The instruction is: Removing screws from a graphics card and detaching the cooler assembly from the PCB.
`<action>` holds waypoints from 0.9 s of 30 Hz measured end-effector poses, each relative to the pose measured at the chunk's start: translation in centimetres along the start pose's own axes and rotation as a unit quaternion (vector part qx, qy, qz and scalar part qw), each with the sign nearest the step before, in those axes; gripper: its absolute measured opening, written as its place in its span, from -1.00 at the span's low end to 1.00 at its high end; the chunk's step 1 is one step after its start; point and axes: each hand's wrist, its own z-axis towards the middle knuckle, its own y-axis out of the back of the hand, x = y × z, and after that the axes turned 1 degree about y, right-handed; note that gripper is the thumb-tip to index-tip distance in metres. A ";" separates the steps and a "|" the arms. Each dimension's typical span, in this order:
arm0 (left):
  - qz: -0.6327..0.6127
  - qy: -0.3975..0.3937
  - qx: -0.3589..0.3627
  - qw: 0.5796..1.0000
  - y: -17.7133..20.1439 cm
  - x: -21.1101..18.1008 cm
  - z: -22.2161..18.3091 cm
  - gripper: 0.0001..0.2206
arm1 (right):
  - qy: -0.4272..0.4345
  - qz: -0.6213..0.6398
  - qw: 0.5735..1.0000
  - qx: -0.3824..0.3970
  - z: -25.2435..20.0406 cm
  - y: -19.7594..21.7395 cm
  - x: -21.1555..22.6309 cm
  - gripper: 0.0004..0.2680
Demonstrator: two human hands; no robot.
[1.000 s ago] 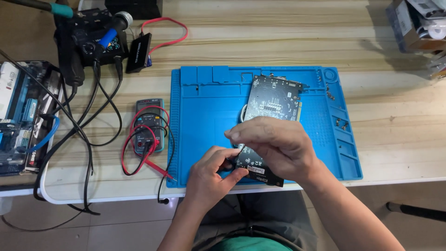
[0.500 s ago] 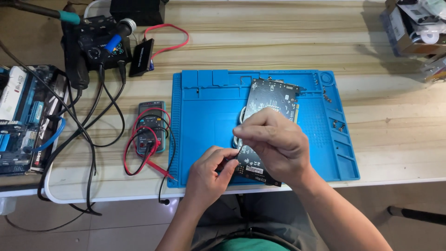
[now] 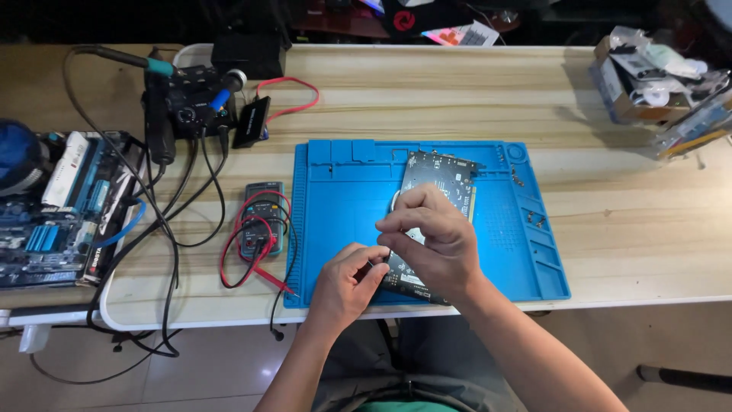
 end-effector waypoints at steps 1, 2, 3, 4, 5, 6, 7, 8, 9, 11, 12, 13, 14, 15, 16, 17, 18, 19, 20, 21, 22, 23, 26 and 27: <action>0.000 -0.003 -0.003 1.000 0.0 0.0 0.0 -0.79 | 0.003 0.000 1.000 0.002 0.1 -0.1 0.5 -0.84; -0.006 -0.005 0.000 1.000 0.0 0.1 0.2 -0.78 | -0.004 -0.017 1.000 0.020 0.3 -0.2 1.0 -0.84; -0.013 -0.006 0.003 1.000 0.0 0.1 0.3 -0.77 | -0.012 -0.033 0.999 0.038 0.5 -0.3 1.4 -0.84; -0.012 -0.009 0.001 1.000 0.1 0.3 0.4 -0.77 | -0.010 -0.033 0.999 0.039 0.6 -0.4 1.4 -0.84; -0.017 -0.004 0.009 1.000 0.1 0.4 0.4 -0.77 | -0.007 -0.021 0.999 0.032 0.8 -0.5 1.4 -0.83; -0.021 0.001 0.017 1.000 0.1 0.6 0.4 -0.76 | -0.006 -0.008 1.000 0.023 0.8 -0.6 1.4 -0.82; -0.021 0.000 0.016 1.000 0.0 0.5 0.4 -0.76 | -0.004 -0.008 1.000 0.024 0.6 -0.4 1.1 -0.82; -0.019 0.000 0.013 1.000 0.1 0.3 0.4 -0.79 | -0.007 -0.017 1.000 0.014 0.5 -0.1 0.8 -0.83; -0.018 0.001 0.011 1.000 0.1 0.1 0.6 -0.82 | -0.010 -0.026 1.000 0.003 0.4 0.2 0.4 -0.84; -0.018 0.016 0.011 1.000 -0.1 0.4 0.3 -0.81 | -0.027 -0.007 1.000 0.003 0.9 0.0 1.5 -0.84; -0.018 0.025 0.012 0.999 -0.1 0.7 0.5 -0.81 | -0.041 0.008 0.999 0.002 1.2 0.0 1.9 -0.83; -0.016 0.023 0.014 1.000 -0.1 0.7 0.7 -0.81 | -0.038 0.009 0.999 -0.001 0.9 0.1 1.3 -0.83; -0.010 0.034 0.016 0.999 -0.1 0.8 0.8 -0.82 | -0.029 0.005 0.999 -0.012 0.5 0.2 0.7 -0.84; -0.005 0.045 0.019 0.999 -0.2 0.8 0.8 -0.83 | -0.021 0.000 0.999 -0.024 0.0 0.2 0.1 -0.82; -0.004 0.044 0.022 0.999 -0.2 0.7 0.8 -0.83 | -0.020 0.000 0.999 -0.028 0.2 0.2 0.4 -0.82; 0.002 0.053 0.018 0.998 -0.2 0.6 0.9 -0.84 | -0.024 -0.006 0.999 -0.021 0.3 0.2 0.7 -0.84; 0.006 0.063 0.012 0.998 -0.3 0.4 0.8 -0.84 | -0.029 -0.012 0.999 -0.013 0.5 0.2 1.1 -0.84; 0.004 0.062 0.014 0.998 -0.3 0.1 0.7 -0.84 | -0.030 -0.014 0.999 -0.014 0.1 0.1 1.3 -0.84; 0.039 0.076 0.022 0.996 -0.3 -0.3 0.7 -0.83 | -0.033 -0.035 0.999 0.013 0.0 0.1 1.5 -0.84; 0.073 0.090 0.030 0.993 -0.3 -0.6 0.8 -0.82 | -0.037 -0.055 0.997 0.040 -0.1 0.1 1.7 -0.83; 0.072 0.088 0.028 0.993 -0.4 -0.2 0.8 -0.82 | -0.035 -0.056 0.997 0.041 -0.3 0.1 1.3 -0.83; 0.081 0.068 0.031 0.994 -0.5 0.2 0.8 -0.80 | -0.029 -0.048 0.998 0.027 -0.5 0.0 0.8 -0.86; 0.080 0.038 0.031 0.996 -0.4 0.2 0.4 -0.79 | -0.039 -0.042 0.998 0.041 -0.3 0.3 1.3 -0.88; 0.070 0.023 0.030 0.997 -0.4 0.1 0.4 -0.79 | -0.052 -0.046 0.995 0.065 0.0 0.5 1.7 -0.85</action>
